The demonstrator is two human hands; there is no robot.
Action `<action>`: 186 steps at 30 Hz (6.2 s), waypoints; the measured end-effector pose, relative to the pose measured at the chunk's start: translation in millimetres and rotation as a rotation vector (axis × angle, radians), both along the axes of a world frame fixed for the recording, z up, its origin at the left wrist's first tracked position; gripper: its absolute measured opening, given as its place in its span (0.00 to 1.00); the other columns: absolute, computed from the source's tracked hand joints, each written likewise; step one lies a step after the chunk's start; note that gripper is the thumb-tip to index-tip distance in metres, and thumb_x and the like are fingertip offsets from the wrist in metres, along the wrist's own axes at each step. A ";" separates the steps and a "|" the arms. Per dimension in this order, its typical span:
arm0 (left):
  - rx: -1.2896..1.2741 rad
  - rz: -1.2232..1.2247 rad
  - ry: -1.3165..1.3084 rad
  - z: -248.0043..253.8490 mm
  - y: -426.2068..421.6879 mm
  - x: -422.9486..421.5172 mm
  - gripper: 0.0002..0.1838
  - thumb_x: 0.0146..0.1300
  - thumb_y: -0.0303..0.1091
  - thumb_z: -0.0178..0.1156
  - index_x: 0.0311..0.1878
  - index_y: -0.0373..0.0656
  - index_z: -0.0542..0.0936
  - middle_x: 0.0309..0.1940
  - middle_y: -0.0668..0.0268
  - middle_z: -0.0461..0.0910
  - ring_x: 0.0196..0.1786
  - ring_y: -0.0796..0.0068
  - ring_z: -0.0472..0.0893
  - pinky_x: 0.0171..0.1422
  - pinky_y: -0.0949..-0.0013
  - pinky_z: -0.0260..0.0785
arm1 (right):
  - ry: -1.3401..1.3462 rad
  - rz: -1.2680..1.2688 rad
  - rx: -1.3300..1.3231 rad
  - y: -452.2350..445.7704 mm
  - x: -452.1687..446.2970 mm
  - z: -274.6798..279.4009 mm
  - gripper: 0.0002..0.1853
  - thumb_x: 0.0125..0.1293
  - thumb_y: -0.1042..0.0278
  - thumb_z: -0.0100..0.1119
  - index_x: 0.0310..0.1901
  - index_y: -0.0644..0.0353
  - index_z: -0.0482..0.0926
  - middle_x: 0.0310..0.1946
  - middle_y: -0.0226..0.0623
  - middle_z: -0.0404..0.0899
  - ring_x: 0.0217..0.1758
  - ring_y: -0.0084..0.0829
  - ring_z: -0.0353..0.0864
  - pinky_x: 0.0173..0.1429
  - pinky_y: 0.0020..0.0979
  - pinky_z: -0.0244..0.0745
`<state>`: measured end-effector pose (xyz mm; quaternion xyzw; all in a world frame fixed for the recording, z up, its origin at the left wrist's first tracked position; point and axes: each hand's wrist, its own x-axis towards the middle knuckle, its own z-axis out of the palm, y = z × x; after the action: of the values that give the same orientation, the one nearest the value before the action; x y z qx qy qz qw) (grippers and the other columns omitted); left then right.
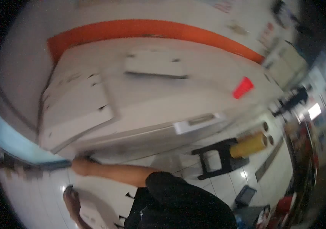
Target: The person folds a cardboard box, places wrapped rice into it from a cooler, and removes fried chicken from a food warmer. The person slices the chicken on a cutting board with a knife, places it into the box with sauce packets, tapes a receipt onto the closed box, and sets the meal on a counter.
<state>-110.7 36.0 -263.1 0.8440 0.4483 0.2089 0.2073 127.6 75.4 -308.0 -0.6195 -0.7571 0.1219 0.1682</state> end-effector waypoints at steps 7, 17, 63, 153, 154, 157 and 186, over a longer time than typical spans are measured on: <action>-0.350 -0.286 0.277 -4.4 51.1 5.4 0.34 0.63 0.37 0.74 0.68 0.32 0.74 0.51 0.50 0.83 0.39 0.62 0.81 0.44 0.61 0.76 | -0.108 0.207 0.067 3.4 -18.3 -5.6 0.14 0.40 0.67 0.75 0.32 0.61 0.90 0.37 0.48 0.89 0.46 0.49 0.87 0.48 0.48 0.83; -0.236 -0.379 0.188 5.5 39.3 -0.7 0.36 0.56 0.34 0.79 0.65 0.30 0.75 0.48 0.47 0.83 0.43 0.55 0.83 0.48 0.57 0.78 | -0.243 0.454 -0.015 -7.7 -23.7 14.5 0.22 0.33 0.59 0.79 0.35 0.57 0.91 0.37 0.47 0.89 0.45 0.48 0.88 0.50 0.50 0.82; -0.041 -0.104 0.258 14.1 -32.8 60.9 0.20 0.70 0.47 0.62 0.47 0.37 0.87 0.31 0.44 0.85 0.34 0.42 0.84 0.40 0.48 0.74 | -0.130 0.095 0.593 -163.5 38.6 -3.8 0.20 0.61 0.59 0.55 0.44 0.70 0.84 0.53 0.52 0.80 0.64 0.48 0.77 0.73 0.45 0.68; -0.403 0.798 0.049 23.1 -67.3 -49.8 0.28 0.59 0.49 0.67 0.58 0.41 0.82 0.46 0.44 0.85 0.51 0.45 0.85 0.56 0.49 0.77 | -0.108 0.672 -0.598 -18.0 -78.3 99.3 0.41 0.62 0.62 0.71 0.76 0.55 0.64 0.69 0.52 0.71 0.72 0.50 0.69 0.77 0.40 0.64; -0.413 0.792 0.058 23.4 -64.9 -51.2 0.27 0.58 0.48 0.67 0.57 0.42 0.83 0.45 0.45 0.85 0.50 0.45 0.85 0.56 0.48 0.77 | -0.102 0.681 -0.579 -17.8 -78.5 96.6 0.41 0.61 0.62 0.71 0.75 0.57 0.65 0.66 0.53 0.73 0.71 0.51 0.71 0.76 0.41 0.65; -0.419 0.786 0.057 23.2 -62.7 -52.4 0.24 0.58 0.47 0.66 0.55 0.43 0.84 0.45 0.46 0.85 0.50 0.46 0.85 0.55 0.47 0.77 | -0.085 0.696 -0.537 -15.5 -77.1 87.5 0.40 0.60 0.60 0.71 0.74 0.59 0.68 0.61 0.54 0.75 0.68 0.53 0.73 0.73 0.43 0.69; -0.238 0.079 0.171 39.0 -31.9 -45.0 0.30 0.45 0.29 0.80 0.52 0.37 0.78 0.49 0.55 0.75 0.57 0.50 0.77 0.63 0.54 0.72 | -0.140 0.613 -0.511 -26.7 -73.9 108.3 0.32 0.58 0.67 0.74 0.64 0.60 0.76 0.63 0.49 0.73 0.69 0.49 0.71 0.75 0.42 0.66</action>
<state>-155.7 4.1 -224.1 0.8100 0.5188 0.0895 0.2585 53.7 48.8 -199.7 -0.3935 -0.8618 0.3082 -0.0870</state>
